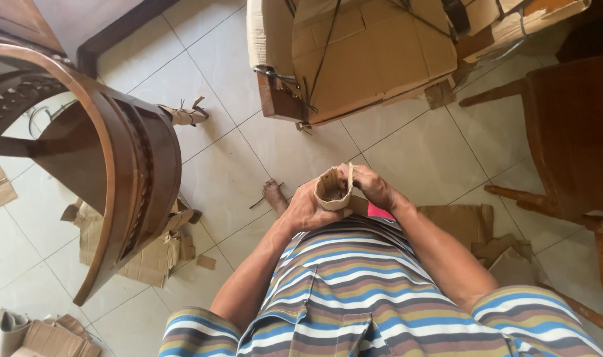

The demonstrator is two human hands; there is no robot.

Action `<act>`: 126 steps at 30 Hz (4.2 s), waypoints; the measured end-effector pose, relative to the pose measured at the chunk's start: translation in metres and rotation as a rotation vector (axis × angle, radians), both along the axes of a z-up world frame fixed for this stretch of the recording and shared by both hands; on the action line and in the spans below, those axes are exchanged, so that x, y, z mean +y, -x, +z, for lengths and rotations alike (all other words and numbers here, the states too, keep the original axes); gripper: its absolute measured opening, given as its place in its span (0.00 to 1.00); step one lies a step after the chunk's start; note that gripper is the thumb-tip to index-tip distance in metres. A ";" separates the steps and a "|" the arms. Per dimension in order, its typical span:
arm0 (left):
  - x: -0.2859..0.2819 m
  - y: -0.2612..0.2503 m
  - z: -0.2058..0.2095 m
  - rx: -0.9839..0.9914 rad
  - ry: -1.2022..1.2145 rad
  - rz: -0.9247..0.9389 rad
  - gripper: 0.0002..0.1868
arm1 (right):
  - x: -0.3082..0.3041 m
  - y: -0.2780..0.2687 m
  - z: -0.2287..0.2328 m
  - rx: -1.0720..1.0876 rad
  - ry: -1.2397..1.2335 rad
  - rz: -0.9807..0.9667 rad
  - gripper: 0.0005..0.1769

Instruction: The person sits on the floor and ties a cardboard structure with green plastic strips. They pick up a strip from a glass table, wrap it around the cardboard, and tie a knot. The person repeats this process, securing the cardboard pieces together.

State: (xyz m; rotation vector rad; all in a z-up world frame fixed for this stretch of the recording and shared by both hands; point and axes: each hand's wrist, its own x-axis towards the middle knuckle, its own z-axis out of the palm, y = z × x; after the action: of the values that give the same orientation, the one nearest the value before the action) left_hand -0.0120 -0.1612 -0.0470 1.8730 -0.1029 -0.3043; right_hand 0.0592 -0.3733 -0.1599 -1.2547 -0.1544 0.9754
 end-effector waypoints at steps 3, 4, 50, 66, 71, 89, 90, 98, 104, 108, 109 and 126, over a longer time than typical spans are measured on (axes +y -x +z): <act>-0.001 -0.003 0.006 0.031 0.050 0.033 0.32 | 0.005 -0.010 0.068 -0.115 0.111 0.006 0.24; -0.001 -0.003 0.002 0.030 0.048 0.035 0.32 | 0.007 -0.011 0.073 -0.116 0.109 0.007 0.24; 0.140 -0.114 -0.042 0.195 -0.094 0.617 0.17 | 0.010 -0.257 -0.117 -0.414 0.833 -0.635 0.16; 0.188 -0.161 -0.051 0.069 -0.375 0.387 0.15 | 0.102 -0.282 -0.087 -0.490 0.645 -0.400 0.13; 0.172 -0.194 -0.042 -0.179 -0.587 0.186 0.20 | 0.153 -0.202 -0.016 -0.335 0.500 -0.144 0.16; 0.164 -0.232 -0.108 -0.425 -0.662 0.049 0.08 | 0.192 -0.181 -0.015 -0.131 0.284 -0.439 0.10; 0.163 -0.232 -0.108 -0.405 -0.636 0.063 0.07 | 0.192 -0.180 -0.015 -0.133 0.280 -0.448 0.10; 0.160 -0.233 -0.091 -0.044 -0.433 0.058 0.10 | 0.192 -0.187 0.004 -0.249 0.331 -0.425 0.09; 0.167 -0.238 -0.100 0.109 -0.296 0.184 0.09 | 0.187 -0.195 0.003 -0.360 0.441 -0.483 0.10; 0.170 -0.242 -0.082 0.181 -0.263 0.208 0.09 | 0.186 -0.198 -0.002 -0.380 0.497 -0.559 0.10; 0.170 -0.241 -0.081 0.183 -0.262 0.209 0.09 | 0.189 -0.197 -0.002 -0.379 0.498 -0.558 0.10; 0.180 -0.240 -0.095 0.154 -0.116 0.230 0.09 | 0.200 -0.205 0.016 0.002 0.141 -0.643 0.16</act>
State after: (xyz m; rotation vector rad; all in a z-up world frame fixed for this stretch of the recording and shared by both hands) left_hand 0.2281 0.0183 -0.1419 1.9472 0.2387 -0.2992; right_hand 0.2645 -0.1735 -0.1440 -1.3113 0.3117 0.4338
